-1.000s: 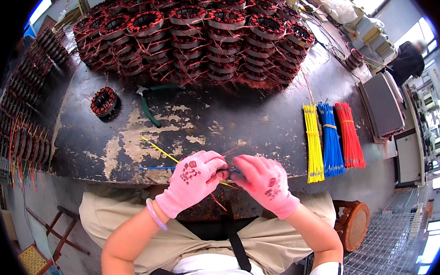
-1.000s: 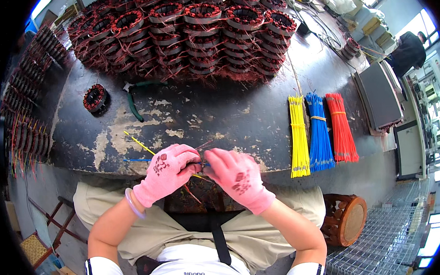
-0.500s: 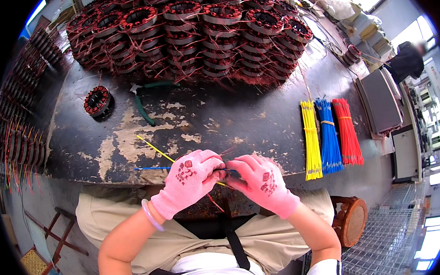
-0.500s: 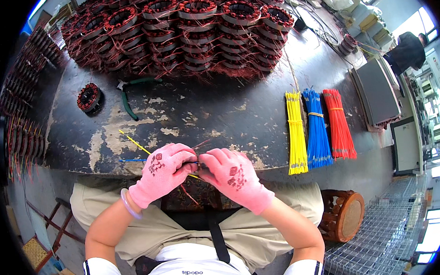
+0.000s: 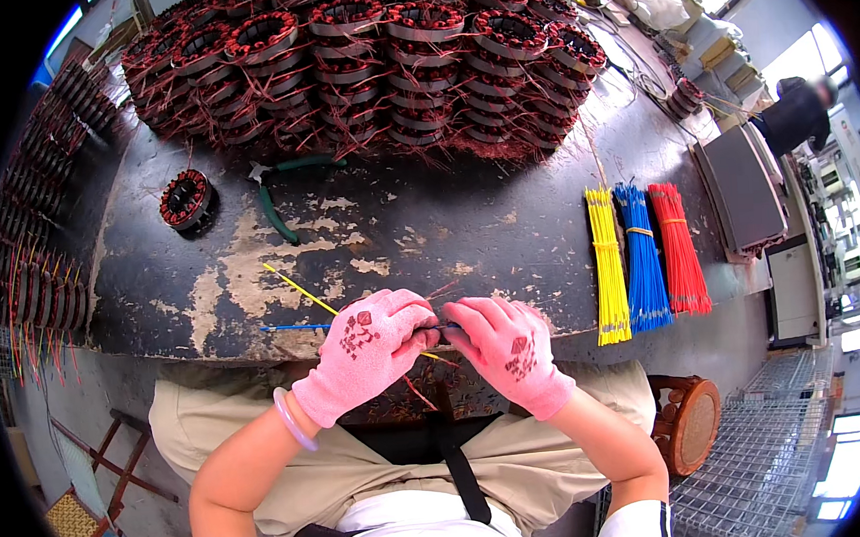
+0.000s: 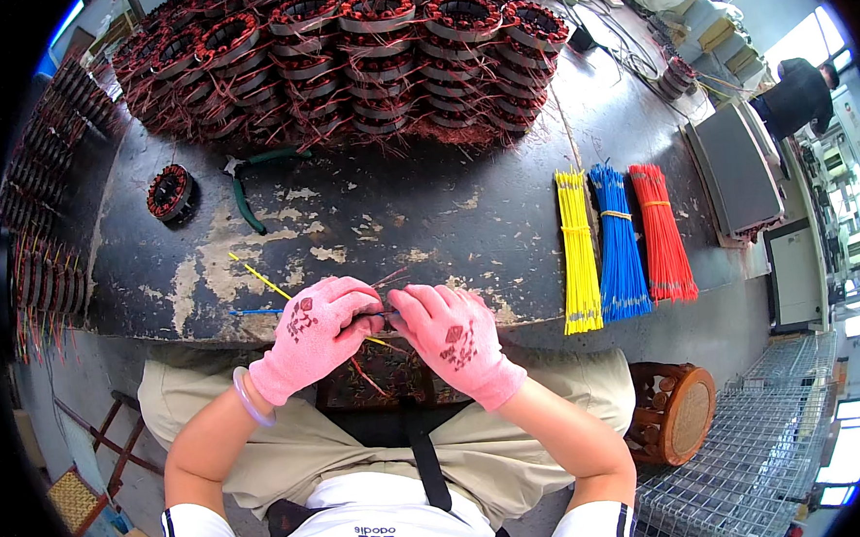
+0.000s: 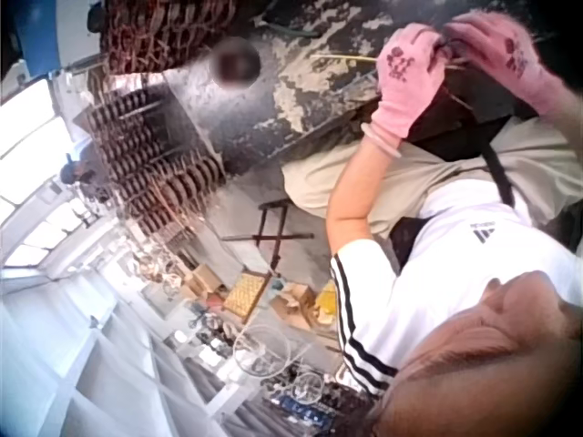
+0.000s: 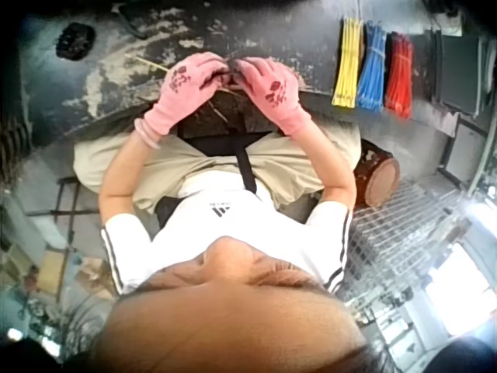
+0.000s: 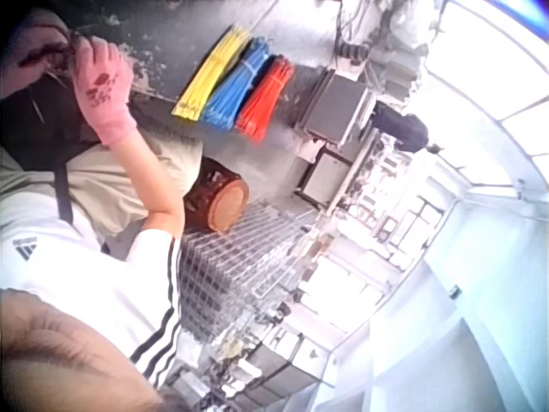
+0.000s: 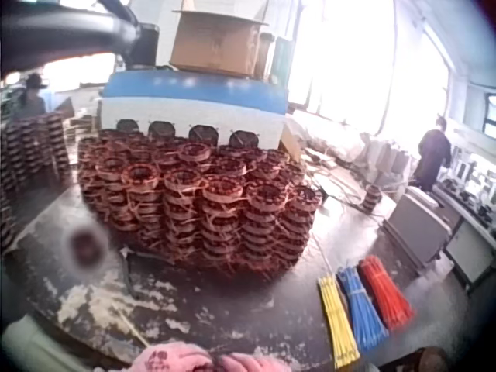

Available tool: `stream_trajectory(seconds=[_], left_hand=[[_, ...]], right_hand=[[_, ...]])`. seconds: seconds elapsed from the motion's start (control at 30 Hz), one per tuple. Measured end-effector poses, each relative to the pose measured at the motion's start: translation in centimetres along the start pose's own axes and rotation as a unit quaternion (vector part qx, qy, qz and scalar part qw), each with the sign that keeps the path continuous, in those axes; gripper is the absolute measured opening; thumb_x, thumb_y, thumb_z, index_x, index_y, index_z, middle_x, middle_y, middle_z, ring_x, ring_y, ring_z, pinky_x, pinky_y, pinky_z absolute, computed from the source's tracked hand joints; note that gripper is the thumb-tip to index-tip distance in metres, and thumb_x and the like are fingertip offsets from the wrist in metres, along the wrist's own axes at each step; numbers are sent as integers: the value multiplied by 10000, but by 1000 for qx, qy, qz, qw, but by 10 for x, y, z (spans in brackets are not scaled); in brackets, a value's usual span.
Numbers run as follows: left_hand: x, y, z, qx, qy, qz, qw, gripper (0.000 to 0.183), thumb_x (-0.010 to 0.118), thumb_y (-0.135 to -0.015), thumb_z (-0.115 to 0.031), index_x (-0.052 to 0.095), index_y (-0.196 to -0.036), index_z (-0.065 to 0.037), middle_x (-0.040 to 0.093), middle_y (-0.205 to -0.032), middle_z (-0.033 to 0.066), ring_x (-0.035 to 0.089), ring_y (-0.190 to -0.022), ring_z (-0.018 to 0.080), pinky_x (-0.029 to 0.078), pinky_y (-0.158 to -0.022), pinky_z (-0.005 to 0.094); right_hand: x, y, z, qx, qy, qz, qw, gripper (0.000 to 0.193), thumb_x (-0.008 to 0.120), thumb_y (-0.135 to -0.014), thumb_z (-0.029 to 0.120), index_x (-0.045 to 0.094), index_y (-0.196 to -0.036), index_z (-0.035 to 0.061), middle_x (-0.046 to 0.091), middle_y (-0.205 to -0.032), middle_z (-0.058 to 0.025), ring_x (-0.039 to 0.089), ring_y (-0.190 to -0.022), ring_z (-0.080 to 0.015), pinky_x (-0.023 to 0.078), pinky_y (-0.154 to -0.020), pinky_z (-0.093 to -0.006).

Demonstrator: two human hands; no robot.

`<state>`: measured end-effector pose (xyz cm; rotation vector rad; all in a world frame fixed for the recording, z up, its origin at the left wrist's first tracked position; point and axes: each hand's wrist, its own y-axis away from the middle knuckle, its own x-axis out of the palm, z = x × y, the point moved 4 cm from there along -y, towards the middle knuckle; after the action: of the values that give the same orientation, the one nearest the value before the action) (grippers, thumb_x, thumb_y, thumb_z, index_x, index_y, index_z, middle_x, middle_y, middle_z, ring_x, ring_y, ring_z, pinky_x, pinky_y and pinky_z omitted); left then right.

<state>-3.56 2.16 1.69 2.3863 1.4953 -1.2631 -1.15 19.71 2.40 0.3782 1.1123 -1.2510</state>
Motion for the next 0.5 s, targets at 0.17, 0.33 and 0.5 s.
stream_trajectory(seconds=[0.17, 0.33, 0.5], left_hand=[[2, 0, -2, 14, 7, 15, 1000, 173, 728, -779, -49, 674, -941, -75, 683, -971, 59, 652, -861, 295, 537, -762, 403], [-5, 4, 1, 7, -3, 13, 1000, 159, 731, -776, -45, 668, -918, -81, 687, -954, 51, 654, -854, 281, 540, -757, 389], [-5, 4, -1, 6, -13, 26, 1000, 139, 751, -806, -118, 668, -916, -99, 671, -967, 34, 645, -867, 272, 538, -755, 404]], right_hand=[[23, 13, -20, 356, -528, 221, 739, 182, 616, -999, 240, 648, -946, 69, 647, -814, 26, 529, -694, -37, 413, -616, -206], [-42, 29, -31, 344, -229, 120, 903, 203, 657, -960, 202, 671, -866, 23, 632, -693, -25, 575, -656, -82, 473, -618, -261], [-16, 48, -16, 102, 80, 204, 970, 310, 748, -863, 402, 657, -880, 106, 658, -826, -72, 686, -800, -270, 530, -708, -398]])
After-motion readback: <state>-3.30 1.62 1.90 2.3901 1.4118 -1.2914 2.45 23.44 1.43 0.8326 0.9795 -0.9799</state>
